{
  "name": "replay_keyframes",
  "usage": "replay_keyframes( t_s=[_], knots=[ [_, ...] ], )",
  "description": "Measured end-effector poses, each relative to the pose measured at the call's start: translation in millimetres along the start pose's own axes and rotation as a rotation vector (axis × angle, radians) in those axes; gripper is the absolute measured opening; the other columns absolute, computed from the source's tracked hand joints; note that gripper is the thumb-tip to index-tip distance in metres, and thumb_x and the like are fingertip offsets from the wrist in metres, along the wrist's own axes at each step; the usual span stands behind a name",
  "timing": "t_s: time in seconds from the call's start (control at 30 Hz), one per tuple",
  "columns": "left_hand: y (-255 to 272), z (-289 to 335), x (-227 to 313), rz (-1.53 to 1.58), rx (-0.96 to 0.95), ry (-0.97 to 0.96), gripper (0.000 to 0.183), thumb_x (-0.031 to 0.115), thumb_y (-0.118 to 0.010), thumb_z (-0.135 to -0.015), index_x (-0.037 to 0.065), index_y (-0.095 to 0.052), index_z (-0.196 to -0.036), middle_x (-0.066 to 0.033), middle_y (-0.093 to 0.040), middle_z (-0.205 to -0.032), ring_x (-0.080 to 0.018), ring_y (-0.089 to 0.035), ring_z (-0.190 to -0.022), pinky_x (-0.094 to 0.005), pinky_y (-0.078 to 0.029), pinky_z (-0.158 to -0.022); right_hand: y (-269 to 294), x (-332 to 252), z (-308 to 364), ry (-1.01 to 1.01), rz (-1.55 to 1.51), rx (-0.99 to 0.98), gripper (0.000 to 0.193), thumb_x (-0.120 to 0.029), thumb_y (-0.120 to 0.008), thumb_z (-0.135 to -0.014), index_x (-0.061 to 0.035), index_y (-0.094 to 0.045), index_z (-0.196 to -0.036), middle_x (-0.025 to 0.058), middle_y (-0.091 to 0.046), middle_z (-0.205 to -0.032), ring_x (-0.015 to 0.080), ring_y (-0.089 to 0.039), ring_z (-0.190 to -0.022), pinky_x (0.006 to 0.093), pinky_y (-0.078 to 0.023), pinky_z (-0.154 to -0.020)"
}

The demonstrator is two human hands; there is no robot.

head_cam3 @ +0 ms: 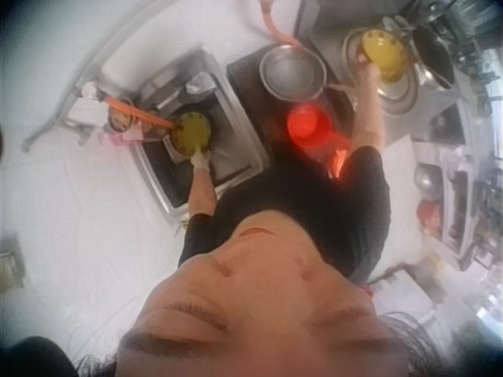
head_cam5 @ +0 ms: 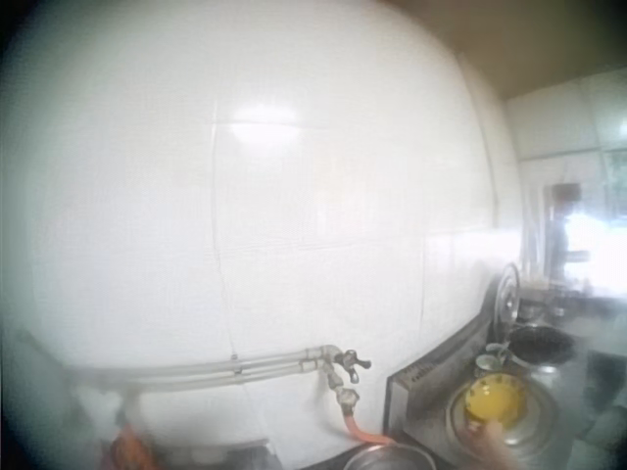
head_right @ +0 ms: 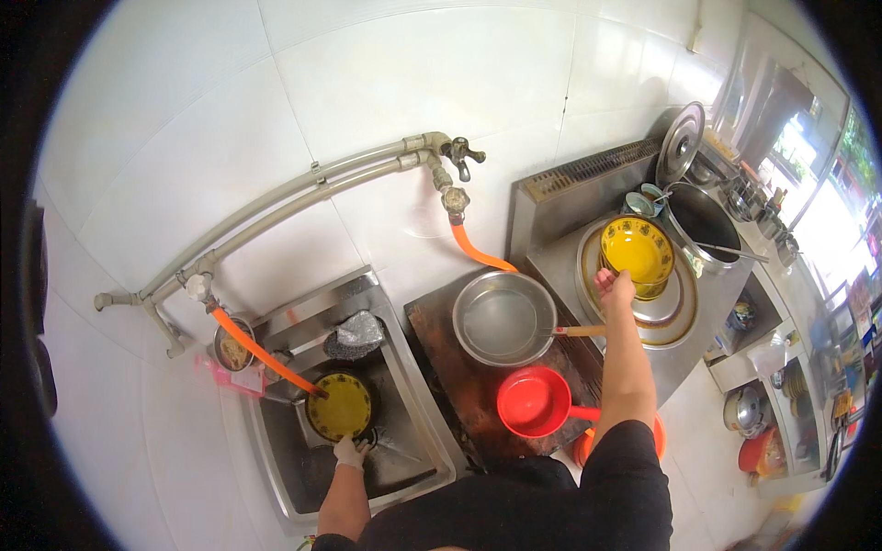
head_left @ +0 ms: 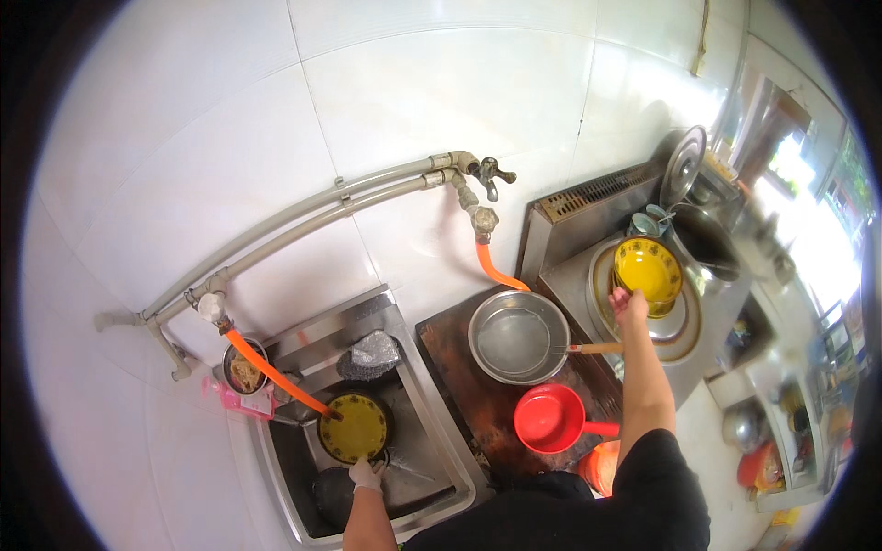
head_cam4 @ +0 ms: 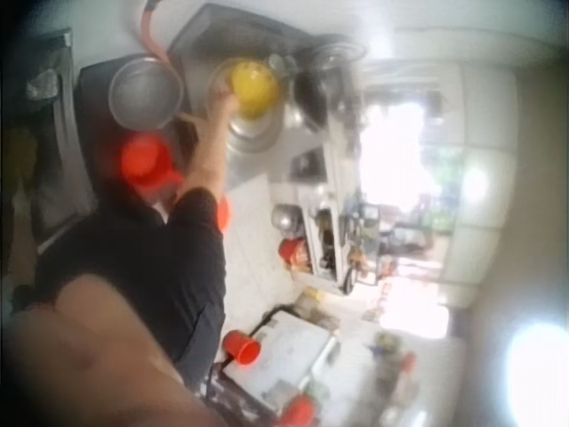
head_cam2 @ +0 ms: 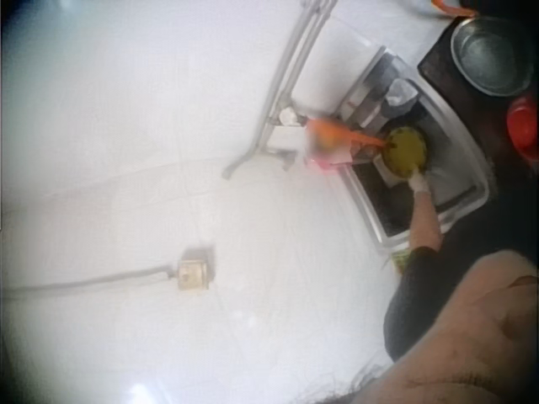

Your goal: The person washes yellow plates one by one in a commercial kitchen sink using a sponge and running water, then stacks the cleaned plates on a nearby counter. The person wears gloves and handles each plate individually, rinsing and placing them aside.

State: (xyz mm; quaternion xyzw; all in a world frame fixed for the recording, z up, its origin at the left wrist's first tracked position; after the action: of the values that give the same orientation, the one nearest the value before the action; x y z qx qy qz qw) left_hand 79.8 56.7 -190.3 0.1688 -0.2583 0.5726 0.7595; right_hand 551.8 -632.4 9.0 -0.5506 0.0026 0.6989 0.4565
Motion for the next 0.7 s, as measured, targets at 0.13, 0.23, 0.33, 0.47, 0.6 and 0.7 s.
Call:
replay_keyframes(
  t_s=[0.13, 0.23, 0.33, 0.47, 0.6, 0.7],
  knots=[
    [4, -5, 15, 0.036, -0.064, -0.062, 0.052, 0.012, -0.055, -0.107, 0.003, -0.039, -0.156, -0.0218, -0.053, -0.146, -0.0418, -0.064, -0.121, -0.054, -0.061, -0.097, 19, 10, -26, -0.077, -0.037, 0.006, 0.036, -0.032, -0.041, -0.112, -0.0016, -0.059, -0.109, 0.0104, -0.068, -0.084, 0.0246, -0.067, -0.069, 0.0453, -0.063, -0.076],
    [12, -12, 27, 0.055, -0.042, -0.156, 0.053, 0.008, -0.056, -0.104, 0.004, -0.041, -0.154, -0.0216, -0.055, -0.144, -0.0414, -0.065, -0.118, -0.0531, -0.064, -0.09, 31, 14, -37, -0.115, -0.05, -0.052, 0.039, -0.039, -0.047, -0.112, -0.0018, -0.061, -0.11, 0.0104, -0.071, -0.091, 0.0247, -0.068, -0.072, 0.0462, -0.064, -0.075],
    [14, -12, 41, 0.002, -0.05, -0.282, 0.053, 0.005, -0.056, -0.102, 0.004, -0.043, -0.153, -0.0208, -0.055, -0.144, -0.0392, -0.066, -0.116, -0.0513, -0.066, -0.084, 40, 15, -36, -0.154, -0.031, -0.033, 0.045, -0.045, -0.05, -0.112, -0.0026, -0.062, -0.106, 0.0086, -0.068, -0.086, 0.024, -0.066, -0.07, 0.0475, -0.063, -0.077],
    [28, 1, 50, -0.107, -0.09, -0.403, 0.05, 0.003, -0.057, -0.099, 0.003, -0.046, -0.149, -0.0186, -0.057, -0.14, -0.0354, -0.066, -0.115, -0.0485, -0.066, -0.083, 36, 27, -2, -0.122, -0.013, -0.029, 0.059, -0.062, -0.047, -0.109, -0.005, -0.062, -0.104, 0.0089, -0.065, -0.081, 0.0241, -0.064, -0.07, 0.0452, -0.058, -0.068],
    [65, 20, 47, -0.034, -0.021, -0.447, 0.048, 0.003, -0.059, -0.097, 0.004, -0.046, -0.143, -0.0169, -0.059, -0.132, -0.0333, -0.067, -0.112, -0.0466, -0.066, -0.079, 8, 82, 85, -0.148, 0.434, -0.442, 0.059, -0.062, -0.05, -0.106, -0.0035, -0.061, -0.106, 0.0102, -0.066, -0.082, 0.0243, -0.064, -0.061, 0.0402, -0.055, -0.057],
    [78, 25, 45, 0.211, -0.065, -0.411, 0.051, 0.003, -0.06, -0.096, 0.007, -0.042, -0.143, -0.0165, -0.059, -0.132, -0.0339, -0.067, -0.112, -0.0485, -0.065, -0.08, 0, 160, 185, -0.253, 0.835, -0.786, 0.039, -0.043, -0.06, -0.108, -0.0048, -0.062, -0.114, 0.0124, -0.071, -0.091, 0.0225, -0.069, -0.065, 0.0366, -0.06, -0.056]
  ],
)
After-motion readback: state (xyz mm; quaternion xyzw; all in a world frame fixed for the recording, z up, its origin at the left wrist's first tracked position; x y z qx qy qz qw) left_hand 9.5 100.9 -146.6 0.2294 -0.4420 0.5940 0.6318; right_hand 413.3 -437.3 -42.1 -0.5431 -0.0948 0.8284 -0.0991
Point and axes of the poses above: each hand's wrist, its own z-axis away from the middle knuckle, its own y-axis out of the back of the hand, x = y × z, the point moved 5 cm from there along -z, towards the middle knuckle
